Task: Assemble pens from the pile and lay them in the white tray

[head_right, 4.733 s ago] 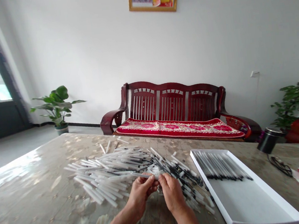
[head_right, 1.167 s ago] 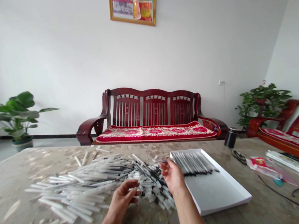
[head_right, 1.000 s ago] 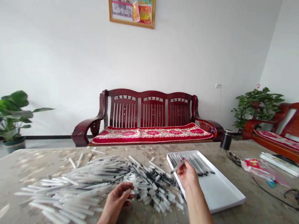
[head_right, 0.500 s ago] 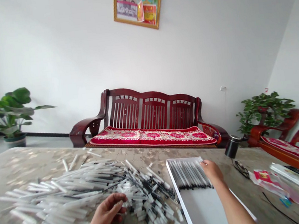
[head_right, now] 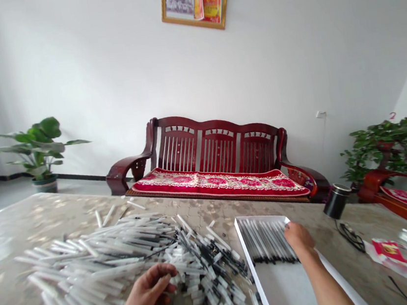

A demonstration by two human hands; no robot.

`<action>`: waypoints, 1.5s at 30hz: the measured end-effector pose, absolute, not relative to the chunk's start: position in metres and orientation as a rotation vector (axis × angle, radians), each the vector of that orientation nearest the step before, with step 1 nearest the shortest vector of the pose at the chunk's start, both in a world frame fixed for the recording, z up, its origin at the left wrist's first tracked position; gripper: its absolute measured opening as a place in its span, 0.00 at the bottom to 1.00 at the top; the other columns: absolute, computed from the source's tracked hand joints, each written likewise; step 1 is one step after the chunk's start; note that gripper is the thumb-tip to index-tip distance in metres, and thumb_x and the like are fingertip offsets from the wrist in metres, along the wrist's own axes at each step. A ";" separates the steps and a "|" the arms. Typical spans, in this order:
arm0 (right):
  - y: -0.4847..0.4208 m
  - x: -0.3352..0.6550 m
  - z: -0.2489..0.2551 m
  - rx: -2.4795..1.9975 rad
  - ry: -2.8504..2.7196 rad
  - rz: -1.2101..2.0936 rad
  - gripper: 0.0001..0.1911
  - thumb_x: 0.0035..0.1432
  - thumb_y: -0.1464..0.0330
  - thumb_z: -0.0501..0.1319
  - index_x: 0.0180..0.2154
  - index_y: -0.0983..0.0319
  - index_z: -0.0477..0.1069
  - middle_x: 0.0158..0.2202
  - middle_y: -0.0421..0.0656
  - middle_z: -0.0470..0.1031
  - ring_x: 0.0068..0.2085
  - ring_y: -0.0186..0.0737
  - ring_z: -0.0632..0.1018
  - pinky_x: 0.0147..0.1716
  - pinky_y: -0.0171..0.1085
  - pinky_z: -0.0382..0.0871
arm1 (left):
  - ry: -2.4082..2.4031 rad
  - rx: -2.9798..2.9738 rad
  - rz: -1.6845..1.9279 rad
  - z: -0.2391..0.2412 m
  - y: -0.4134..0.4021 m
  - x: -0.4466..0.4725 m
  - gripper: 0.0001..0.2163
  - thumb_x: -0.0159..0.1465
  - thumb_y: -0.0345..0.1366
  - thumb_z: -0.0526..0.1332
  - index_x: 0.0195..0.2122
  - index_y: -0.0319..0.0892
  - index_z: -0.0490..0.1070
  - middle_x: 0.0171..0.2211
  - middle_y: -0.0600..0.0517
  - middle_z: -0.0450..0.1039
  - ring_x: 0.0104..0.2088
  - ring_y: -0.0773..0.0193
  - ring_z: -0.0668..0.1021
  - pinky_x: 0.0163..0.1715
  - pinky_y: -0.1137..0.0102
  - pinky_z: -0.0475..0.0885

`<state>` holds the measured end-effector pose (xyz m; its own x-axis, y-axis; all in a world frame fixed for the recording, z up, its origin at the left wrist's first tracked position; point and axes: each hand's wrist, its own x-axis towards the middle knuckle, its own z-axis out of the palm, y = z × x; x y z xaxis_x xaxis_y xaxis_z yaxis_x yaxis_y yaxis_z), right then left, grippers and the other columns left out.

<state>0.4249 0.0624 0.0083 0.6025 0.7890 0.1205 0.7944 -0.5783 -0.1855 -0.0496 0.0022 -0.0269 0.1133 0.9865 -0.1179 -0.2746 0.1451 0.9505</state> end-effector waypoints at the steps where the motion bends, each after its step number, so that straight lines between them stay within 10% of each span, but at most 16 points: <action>1: 0.060 0.423 0.008 -2.613 -1.322 -0.031 0.17 0.60 0.69 0.52 0.40 0.60 0.80 0.44 0.54 0.81 0.45 0.52 0.81 0.36 0.38 0.68 | 0.996 0.942 1.170 -0.024 0.001 -0.049 0.17 0.42 0.48 0.72 0.28 0.42 0.75 0.28 0.54 0.76 0.24 0.65 0.76 0.19 0.74 0.67; 21: 0.059 0.183 0.026 -2.203 -1.993 -0.022 0.12 0.57 0.71 0.58 0.40 0.59 0.78 0.42 0.50 0.81 0.46 0.46 0.80 0.42 0.36 0.67 | 1.062 1.052 1.197 -0.015 0.001 -0.048 0.08 0.48 0.37 0.61 0.29 0.41 0.72 0.29 0.53 0.72 0.25 0.64 0.77 0.17 0.74 0.65; 45: 0.044 0.184 0.029 -2.205 -2.065 -0.079 0.11 0.55 0.76 0.55 0.38 0.59 0.71 0.40 0.45 0.79 0.42 0.41 0.79 0.37 0.33 0.63 | 0.925 0.913 1.184 -0.013 0.001 -0.043 0.08 0.50 0.38 0.65 0.30 0.42 0.71 0.25 0.55 0.73 0.22 0.67 0.75 0.17 0.75 0.65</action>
<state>0.1836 0.0442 0.0292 0.0682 0.9904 0.1200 0.9967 -0.0624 -0.0517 -0.0434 0.0014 -0.0128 0.1335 0.9858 -0.1020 -0.3379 0.1420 0.9304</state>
